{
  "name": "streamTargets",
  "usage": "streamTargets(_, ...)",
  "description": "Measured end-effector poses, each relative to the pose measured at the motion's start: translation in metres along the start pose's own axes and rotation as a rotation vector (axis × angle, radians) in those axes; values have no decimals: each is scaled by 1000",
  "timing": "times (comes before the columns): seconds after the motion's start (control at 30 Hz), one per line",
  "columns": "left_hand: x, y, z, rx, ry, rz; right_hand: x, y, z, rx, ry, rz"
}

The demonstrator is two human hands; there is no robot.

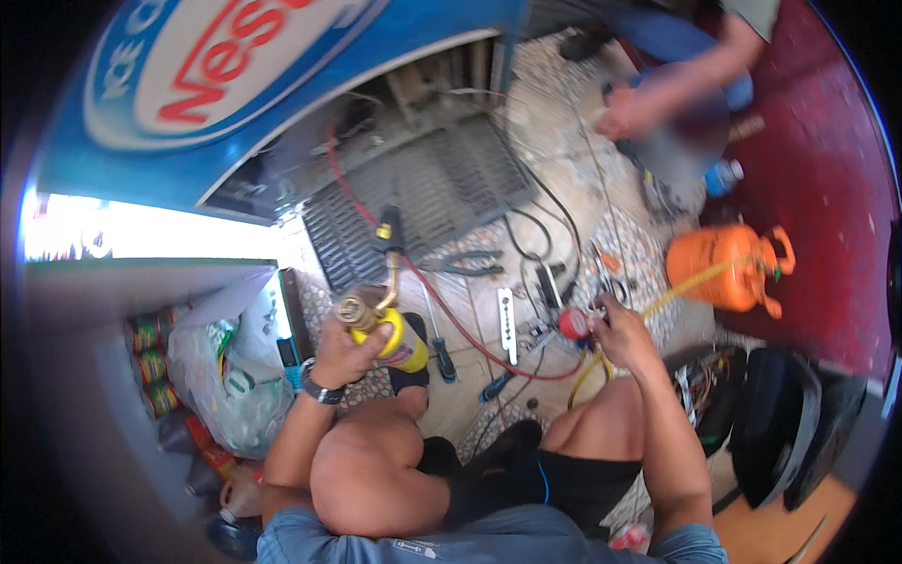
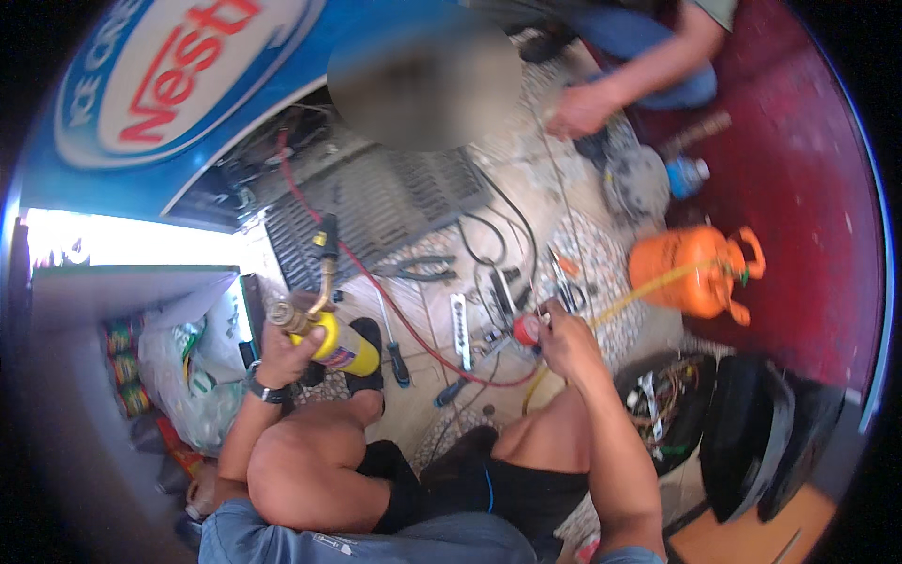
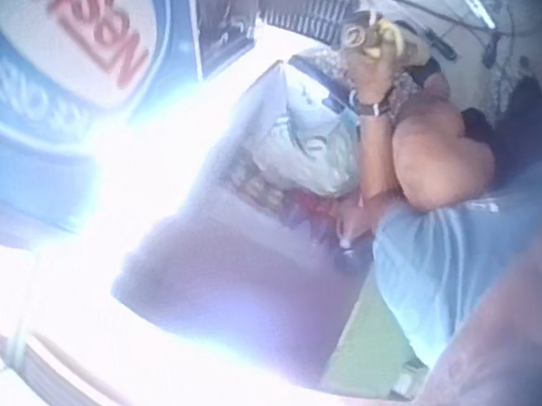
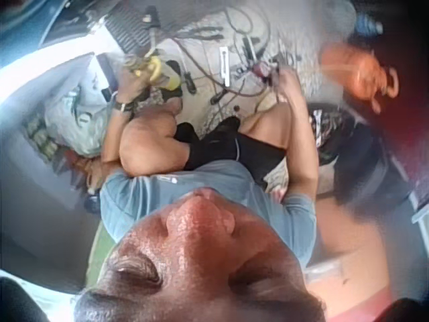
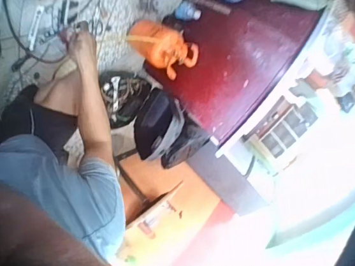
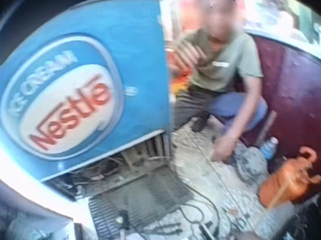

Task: The person solders a copper pipe on the back of an appliance using a torch and brazing rod while another person assists.

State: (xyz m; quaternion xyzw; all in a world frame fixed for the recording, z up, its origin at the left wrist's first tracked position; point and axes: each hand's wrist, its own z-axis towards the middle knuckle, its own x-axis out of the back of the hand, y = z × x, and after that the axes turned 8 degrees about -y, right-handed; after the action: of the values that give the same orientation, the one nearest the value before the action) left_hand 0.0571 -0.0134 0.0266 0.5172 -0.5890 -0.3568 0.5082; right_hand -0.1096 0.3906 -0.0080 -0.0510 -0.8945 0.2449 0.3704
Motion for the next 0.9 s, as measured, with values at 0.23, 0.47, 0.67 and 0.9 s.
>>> streamTargets(0.23,21,-50,-13,-194,9,122,-82,34,117,-216,37,-409)
streamTargets(0.47,23,-55,-8,-262,37,134,-118,-206,88,849,115,191)
streamTargets(0.67,28,-55,-10,-289,159,91,-134,-283,103,706,79,19)
streamTargets(0.9,23,-57,-22,-205,426,202,-128,-298,103,688,-162,-343)
